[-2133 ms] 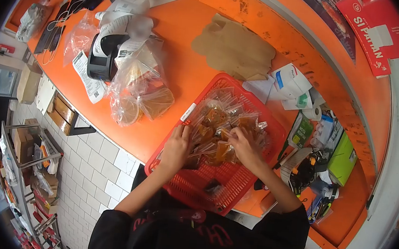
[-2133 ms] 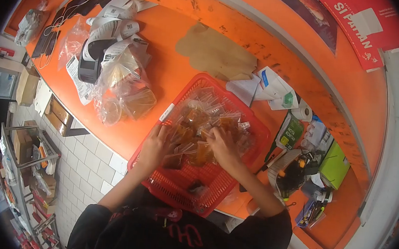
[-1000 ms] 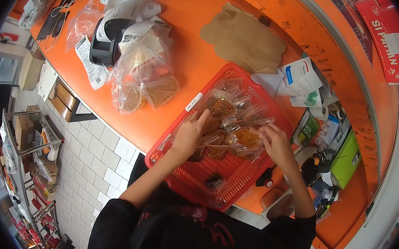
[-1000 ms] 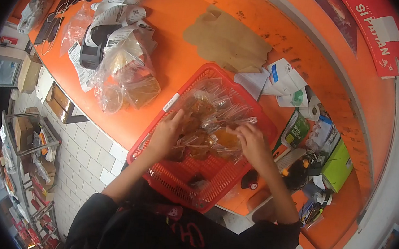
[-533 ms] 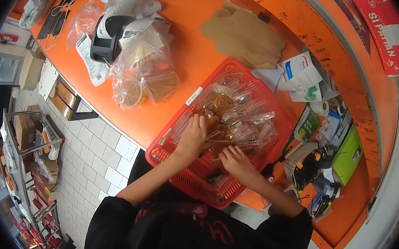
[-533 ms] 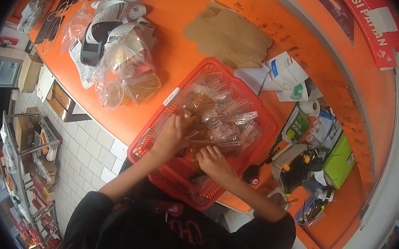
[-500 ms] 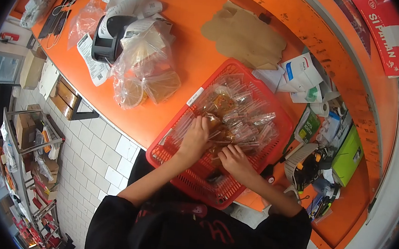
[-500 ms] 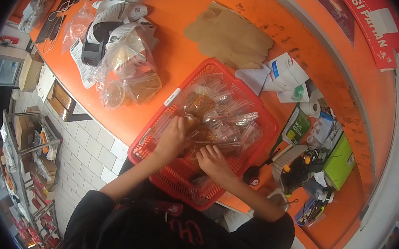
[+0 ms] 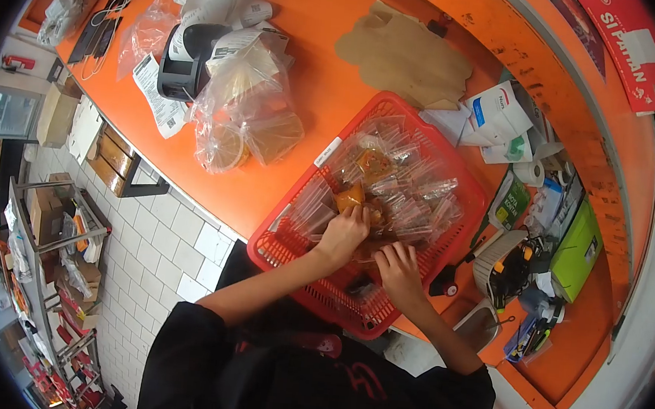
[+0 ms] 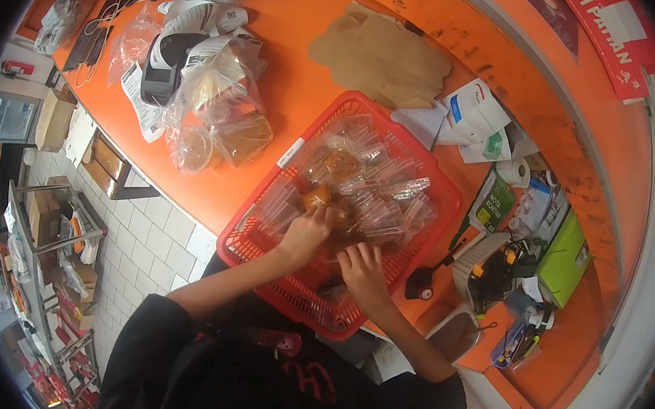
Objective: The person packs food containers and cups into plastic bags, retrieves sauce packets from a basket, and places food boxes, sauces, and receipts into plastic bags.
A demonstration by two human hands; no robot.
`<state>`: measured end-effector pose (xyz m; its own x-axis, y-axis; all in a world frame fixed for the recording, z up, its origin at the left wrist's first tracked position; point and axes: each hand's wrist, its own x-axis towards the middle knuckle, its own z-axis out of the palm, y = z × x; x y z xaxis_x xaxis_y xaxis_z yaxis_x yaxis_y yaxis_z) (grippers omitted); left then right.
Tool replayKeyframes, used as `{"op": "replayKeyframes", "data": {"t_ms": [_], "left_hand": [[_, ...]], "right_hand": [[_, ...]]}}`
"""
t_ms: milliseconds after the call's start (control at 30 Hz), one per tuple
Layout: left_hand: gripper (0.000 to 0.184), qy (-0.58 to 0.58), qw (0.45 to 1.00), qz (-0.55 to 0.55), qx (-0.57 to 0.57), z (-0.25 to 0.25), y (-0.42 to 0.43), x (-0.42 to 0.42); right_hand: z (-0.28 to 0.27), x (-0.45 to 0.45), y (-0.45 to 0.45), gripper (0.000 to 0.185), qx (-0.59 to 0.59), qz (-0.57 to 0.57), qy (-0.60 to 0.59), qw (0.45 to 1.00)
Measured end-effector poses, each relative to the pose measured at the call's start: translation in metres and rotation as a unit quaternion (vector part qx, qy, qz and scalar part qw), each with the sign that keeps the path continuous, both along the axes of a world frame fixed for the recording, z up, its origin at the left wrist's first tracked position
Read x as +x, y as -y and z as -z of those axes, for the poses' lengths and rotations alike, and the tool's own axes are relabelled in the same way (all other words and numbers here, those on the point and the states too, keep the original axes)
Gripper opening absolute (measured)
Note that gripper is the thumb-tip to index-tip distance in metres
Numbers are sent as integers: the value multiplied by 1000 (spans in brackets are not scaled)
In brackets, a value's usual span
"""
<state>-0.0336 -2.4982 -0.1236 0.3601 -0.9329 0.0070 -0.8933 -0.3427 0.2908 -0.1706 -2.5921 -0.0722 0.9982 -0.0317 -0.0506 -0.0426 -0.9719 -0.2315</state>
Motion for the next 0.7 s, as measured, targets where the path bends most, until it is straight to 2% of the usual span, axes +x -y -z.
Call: {"op": "replayKeyframes", "data": {"t_ms": [100,167,300,367,533,600,700], "left_hand": [[25,-62,997,4,-38,0,4,21],[16,-191,980,48,16,-22,9,46],[13,-199,980,-2,-7,-93,14,82],[17,-289,957,-16,-28,-140,6,108],[23,-196,972,-31,-127,-236,-65,165],[24,-140,976,-65,-153,-265,-121,181],[24,-132,959,-167,-187,-299,-233,189]], "right_hand": [[-3,-9,1,19,8,18,18,1000],[-5,-15,3,25,36,34,23,999],[-34,-23,8,29,8,36,17,999],[-53,-21,12,29,11,41,36,998],[-134,19,3,28,-74,-10,87,993],[-168,48,-17,29,-125,-68,129,981],[-206,98,-72,29,-136,-137,192,962]]}}
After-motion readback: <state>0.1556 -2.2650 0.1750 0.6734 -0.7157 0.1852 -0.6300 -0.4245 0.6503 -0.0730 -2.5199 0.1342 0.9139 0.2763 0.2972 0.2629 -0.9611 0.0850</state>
